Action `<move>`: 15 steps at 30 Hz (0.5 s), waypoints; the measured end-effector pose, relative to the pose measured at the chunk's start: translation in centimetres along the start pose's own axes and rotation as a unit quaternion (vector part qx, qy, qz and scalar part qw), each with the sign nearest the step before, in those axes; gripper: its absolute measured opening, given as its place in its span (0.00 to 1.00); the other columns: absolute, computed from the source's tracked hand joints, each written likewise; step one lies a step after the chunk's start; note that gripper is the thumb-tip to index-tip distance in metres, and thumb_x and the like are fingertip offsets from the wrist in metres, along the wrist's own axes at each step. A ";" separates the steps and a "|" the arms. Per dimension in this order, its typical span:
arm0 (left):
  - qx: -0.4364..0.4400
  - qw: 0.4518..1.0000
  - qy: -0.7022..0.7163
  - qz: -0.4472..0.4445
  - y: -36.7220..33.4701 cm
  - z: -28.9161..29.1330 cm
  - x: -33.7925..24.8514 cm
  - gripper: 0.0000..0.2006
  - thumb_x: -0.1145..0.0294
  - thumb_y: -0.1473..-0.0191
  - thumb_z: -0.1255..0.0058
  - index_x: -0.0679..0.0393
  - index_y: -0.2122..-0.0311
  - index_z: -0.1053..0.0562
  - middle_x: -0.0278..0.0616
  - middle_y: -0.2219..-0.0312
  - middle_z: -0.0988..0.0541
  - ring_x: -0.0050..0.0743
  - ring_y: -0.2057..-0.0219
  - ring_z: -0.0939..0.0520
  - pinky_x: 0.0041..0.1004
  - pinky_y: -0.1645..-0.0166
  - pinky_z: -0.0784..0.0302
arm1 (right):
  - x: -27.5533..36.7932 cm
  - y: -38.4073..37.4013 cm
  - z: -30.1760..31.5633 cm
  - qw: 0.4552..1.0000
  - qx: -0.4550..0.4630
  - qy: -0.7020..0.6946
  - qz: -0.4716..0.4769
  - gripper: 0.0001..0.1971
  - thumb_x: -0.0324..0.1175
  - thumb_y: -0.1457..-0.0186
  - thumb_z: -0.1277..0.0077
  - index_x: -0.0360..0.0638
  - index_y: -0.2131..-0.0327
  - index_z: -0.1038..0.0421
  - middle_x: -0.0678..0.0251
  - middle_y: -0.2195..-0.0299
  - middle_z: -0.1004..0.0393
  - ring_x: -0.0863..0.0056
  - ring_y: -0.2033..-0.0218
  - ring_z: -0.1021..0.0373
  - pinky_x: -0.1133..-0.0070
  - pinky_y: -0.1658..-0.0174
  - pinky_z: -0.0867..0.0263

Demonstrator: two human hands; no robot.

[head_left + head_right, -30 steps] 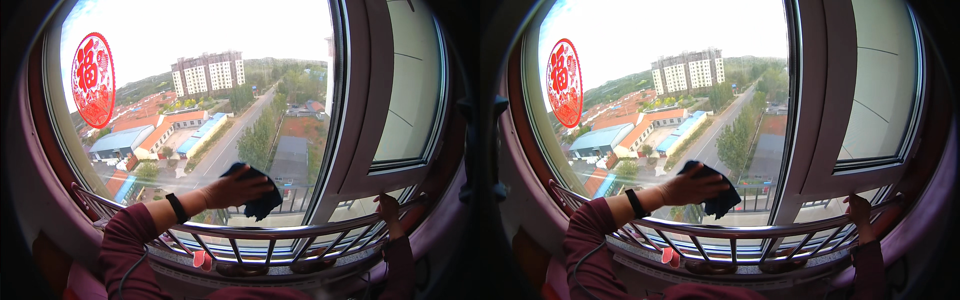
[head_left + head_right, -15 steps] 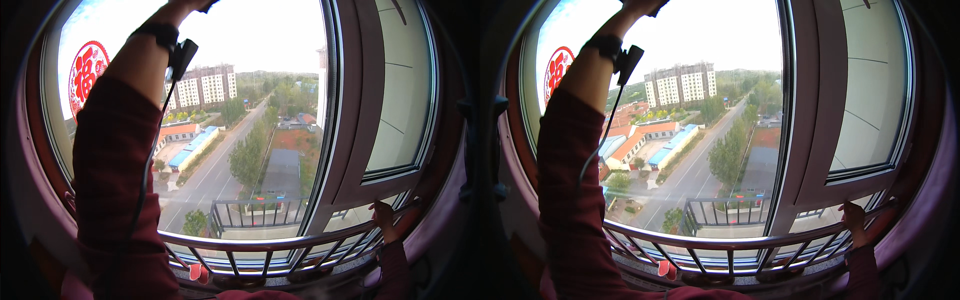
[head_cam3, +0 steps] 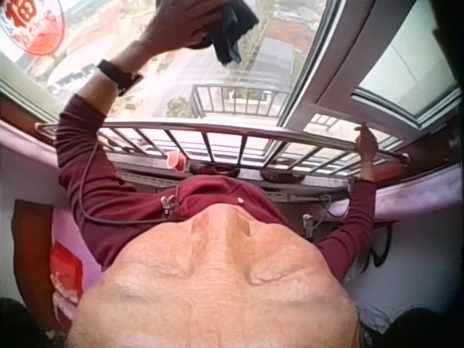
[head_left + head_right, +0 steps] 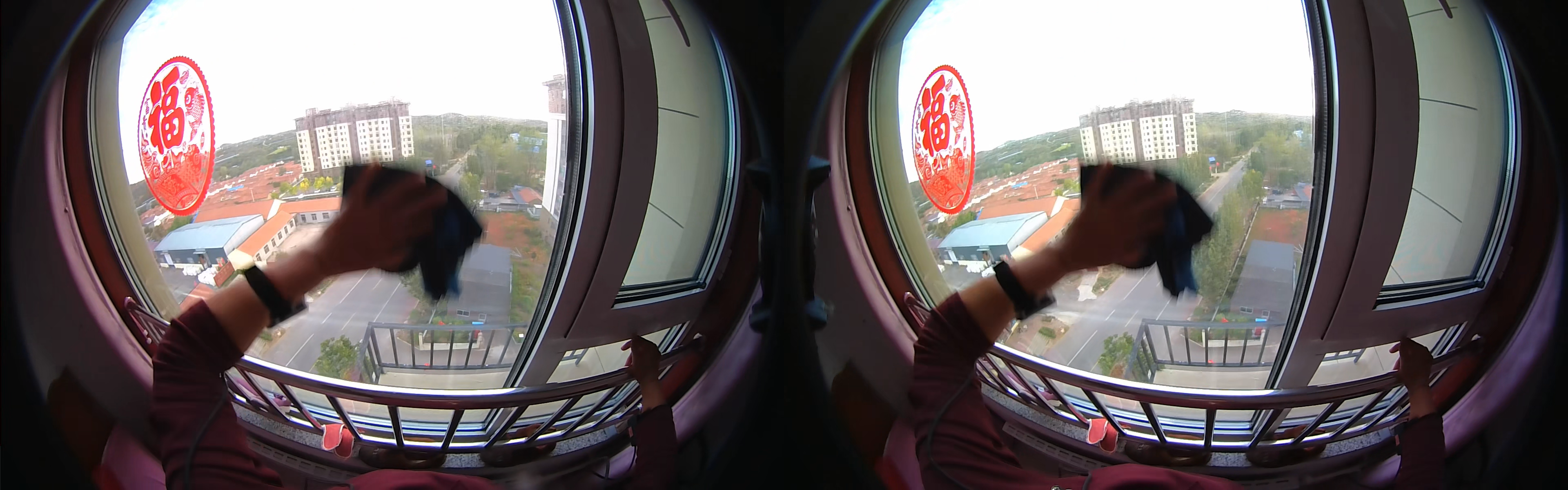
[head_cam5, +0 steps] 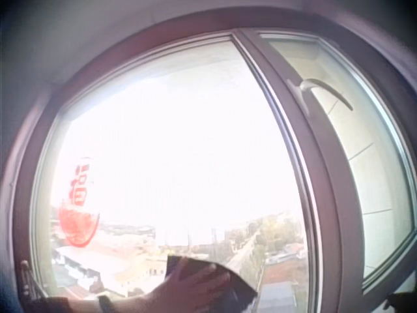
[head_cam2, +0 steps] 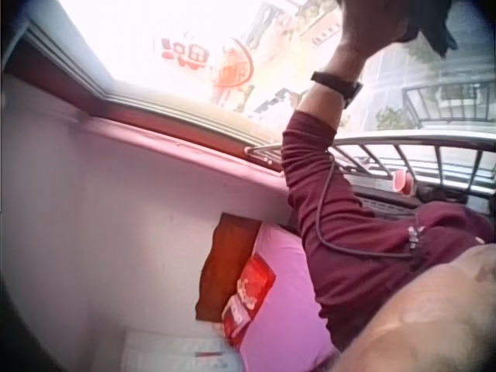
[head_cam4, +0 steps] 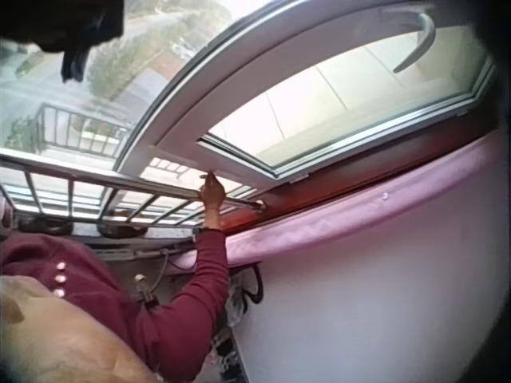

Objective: The person cleans the exterior surface of a large window using a dark cloth. They wipe the glass in broad, repetitive strokes, covering the upper and side sections of the pane while holding onto the balcony railing for support.

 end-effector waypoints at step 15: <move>-0.316 0.947 0.046 -0.027 -8.9 12.4 15.6 0.12 0.70 0.40 0.44 0.52 0.52 0.21 0.33 0.62 0.16 0.29 0.61 0.14 0.28 0.53 0.19 | -1.4 0.2 -1.0 1.000 0.005 -0.025 -0.004 0.09 0.29 0.55 0.43 0.50 0.67 0.28 0.73 0.87 0.29 0.68 0.82 0.27 0.68 0.71 0.30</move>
Point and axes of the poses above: each hand's wrist, its own y-axis away from the middle knuckle, its own z-axis out of the back of the hand, x = y × z, the point moved 5 cm from there along -y, towards the middle knuckle
